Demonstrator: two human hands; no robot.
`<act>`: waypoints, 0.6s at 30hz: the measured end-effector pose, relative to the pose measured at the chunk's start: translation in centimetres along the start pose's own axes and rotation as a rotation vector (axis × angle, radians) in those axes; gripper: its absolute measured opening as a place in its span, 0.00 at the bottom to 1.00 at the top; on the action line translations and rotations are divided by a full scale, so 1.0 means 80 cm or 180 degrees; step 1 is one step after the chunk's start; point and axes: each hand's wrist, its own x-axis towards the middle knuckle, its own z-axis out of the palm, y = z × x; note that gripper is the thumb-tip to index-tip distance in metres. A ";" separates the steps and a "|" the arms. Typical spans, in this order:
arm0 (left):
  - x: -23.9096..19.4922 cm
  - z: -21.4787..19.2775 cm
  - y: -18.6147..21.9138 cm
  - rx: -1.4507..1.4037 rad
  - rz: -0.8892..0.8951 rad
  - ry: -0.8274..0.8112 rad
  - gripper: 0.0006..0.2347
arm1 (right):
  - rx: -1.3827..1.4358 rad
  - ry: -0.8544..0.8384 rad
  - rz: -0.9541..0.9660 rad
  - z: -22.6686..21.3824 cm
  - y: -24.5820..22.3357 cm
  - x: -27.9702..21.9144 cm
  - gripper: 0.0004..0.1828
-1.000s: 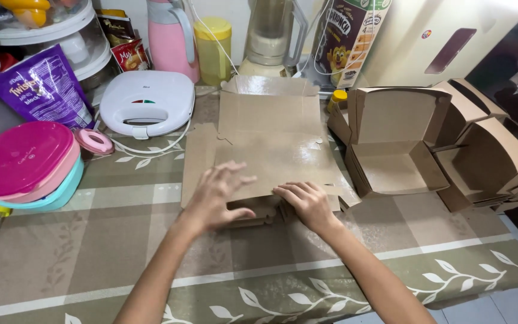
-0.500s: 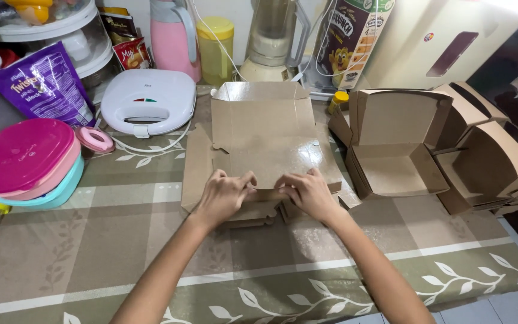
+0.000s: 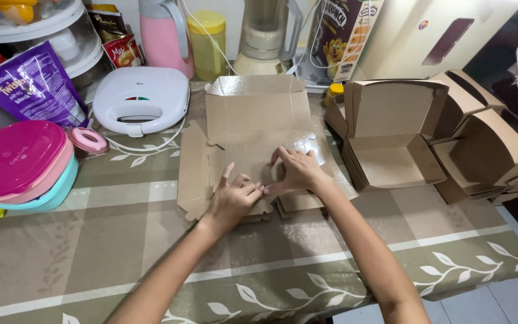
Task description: Assembling cardboard pastry boxes by folding along pre-scored lines and tucking in tabs.
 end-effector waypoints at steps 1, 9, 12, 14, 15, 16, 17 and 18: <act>-0.001 0.000 -0.002 -0.0004 -0.0002 -0.0006 0.04 | 0.0003 -0.0007 0.0000 -0.003 0.002 -0.001 0.48; -0.038 0.018 -0.021 -0.0023 -0.0307 0.0259 0.06 | -0.0612 -0.0019 0.0277 -0.008 0.015 -0.008 0.52; -0.039 0.002 -0.021 0.0078 -0.0361 0.0007 0.07 | -0.0845 0.0106 0.0280 -0.007 0.022 -0.010 0.52; -0.039 0.001 -0.021 0.0051 -0.0401 -0.0054 0.07 | -0.0970 0.0135 0.0314 -0.003 0.027 -0.007 0.51; -0.038 0.001 -0.021 0.0024 -0.0439 -0.0116 0.07 | -0.1095 0.0163 0.0347 -0.001 0.031 -0.005 0.51; -0.038 0.000 -0.021 0.0019 -0.0442 -0.0116 0.07 | -0.1098 0.0158 0.0348 0.000 0.036 -0.005 0.51; -0.037 -0.002 -0.021 0.0027 -0.0434 -0.0078 0.08 | -0.1110 0.0090 0.0365 0.001 0.042 -0.004 0.51; -0.037 -0.004 -0.020 0.0035 -0.0428 -0.0041 0.09 | -0.1119 0.0020 0.0381 0.002 0.047 -0.003 0.50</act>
